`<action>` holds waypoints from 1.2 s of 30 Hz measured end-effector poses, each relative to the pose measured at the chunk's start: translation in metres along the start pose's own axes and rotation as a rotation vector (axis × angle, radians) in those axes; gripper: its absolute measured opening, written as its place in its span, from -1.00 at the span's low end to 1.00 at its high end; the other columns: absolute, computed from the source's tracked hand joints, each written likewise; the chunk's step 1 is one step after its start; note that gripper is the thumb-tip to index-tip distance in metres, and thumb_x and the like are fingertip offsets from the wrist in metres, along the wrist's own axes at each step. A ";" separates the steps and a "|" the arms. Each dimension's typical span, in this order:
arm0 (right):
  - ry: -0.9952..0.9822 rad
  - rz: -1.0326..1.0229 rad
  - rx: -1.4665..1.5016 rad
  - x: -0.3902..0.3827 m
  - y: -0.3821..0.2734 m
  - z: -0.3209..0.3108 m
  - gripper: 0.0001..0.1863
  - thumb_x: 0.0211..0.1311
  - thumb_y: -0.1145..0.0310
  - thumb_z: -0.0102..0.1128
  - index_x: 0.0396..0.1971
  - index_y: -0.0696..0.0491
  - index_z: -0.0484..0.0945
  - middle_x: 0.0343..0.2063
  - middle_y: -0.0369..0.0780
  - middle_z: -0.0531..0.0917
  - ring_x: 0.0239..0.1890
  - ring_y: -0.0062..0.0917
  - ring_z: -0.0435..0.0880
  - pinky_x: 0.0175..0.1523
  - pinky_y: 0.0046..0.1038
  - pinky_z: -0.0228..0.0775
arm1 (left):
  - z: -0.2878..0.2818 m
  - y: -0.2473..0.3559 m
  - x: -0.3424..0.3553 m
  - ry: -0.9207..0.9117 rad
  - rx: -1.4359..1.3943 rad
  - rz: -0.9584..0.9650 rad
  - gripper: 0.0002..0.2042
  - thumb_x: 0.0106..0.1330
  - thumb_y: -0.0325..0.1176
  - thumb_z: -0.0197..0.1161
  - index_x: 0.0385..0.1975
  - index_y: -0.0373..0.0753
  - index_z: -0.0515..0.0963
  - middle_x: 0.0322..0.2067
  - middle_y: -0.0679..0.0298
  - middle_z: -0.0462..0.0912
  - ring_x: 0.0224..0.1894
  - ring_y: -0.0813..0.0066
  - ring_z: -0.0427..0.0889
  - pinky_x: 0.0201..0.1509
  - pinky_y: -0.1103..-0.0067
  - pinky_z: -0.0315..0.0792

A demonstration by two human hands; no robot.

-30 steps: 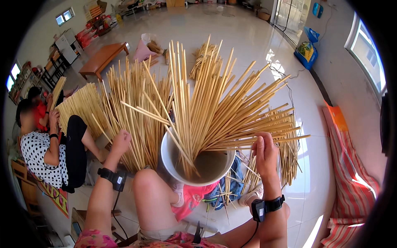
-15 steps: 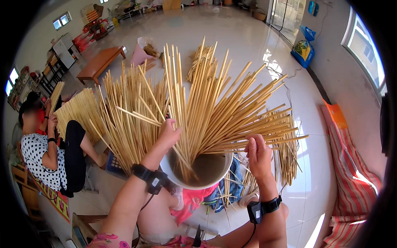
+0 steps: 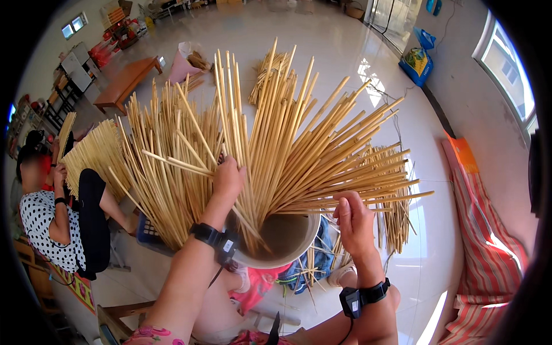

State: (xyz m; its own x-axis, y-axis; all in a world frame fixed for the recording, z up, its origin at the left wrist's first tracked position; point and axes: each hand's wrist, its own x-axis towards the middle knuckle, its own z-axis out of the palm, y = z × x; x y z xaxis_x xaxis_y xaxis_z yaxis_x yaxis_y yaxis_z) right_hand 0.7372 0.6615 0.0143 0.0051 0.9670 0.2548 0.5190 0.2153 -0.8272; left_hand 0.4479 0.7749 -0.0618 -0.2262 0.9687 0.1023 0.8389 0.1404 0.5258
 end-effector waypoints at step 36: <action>-0.114 -0.018 -0.074 -0.002 0.001 0.011 -0.84 0.31 0.35 0.02 -0.37 0.13 0.46 -0.57 0.01 0.53 -0.48 -0.01 0.53 -0.44 -0.22 0.34 | -0.057 0.006 -0.017 -0.509 -0.034 -0.361 -0.60 0.22 -0.28 0.11 -0.22 -0.62 0.46 -0.50 -0.07 0.63 -0.61 0.24 0.67 -0.37 0.43 0.55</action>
State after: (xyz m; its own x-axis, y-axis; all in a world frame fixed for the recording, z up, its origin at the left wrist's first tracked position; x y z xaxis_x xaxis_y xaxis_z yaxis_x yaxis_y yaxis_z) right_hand 0.7282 0.6616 0.0079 -0.1000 0.9731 0.2073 0.5795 0.2264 -0.7829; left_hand 0.4290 0.7480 -0.0123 -0.2218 0.8386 -0.4976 0.7354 0.4790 0.4794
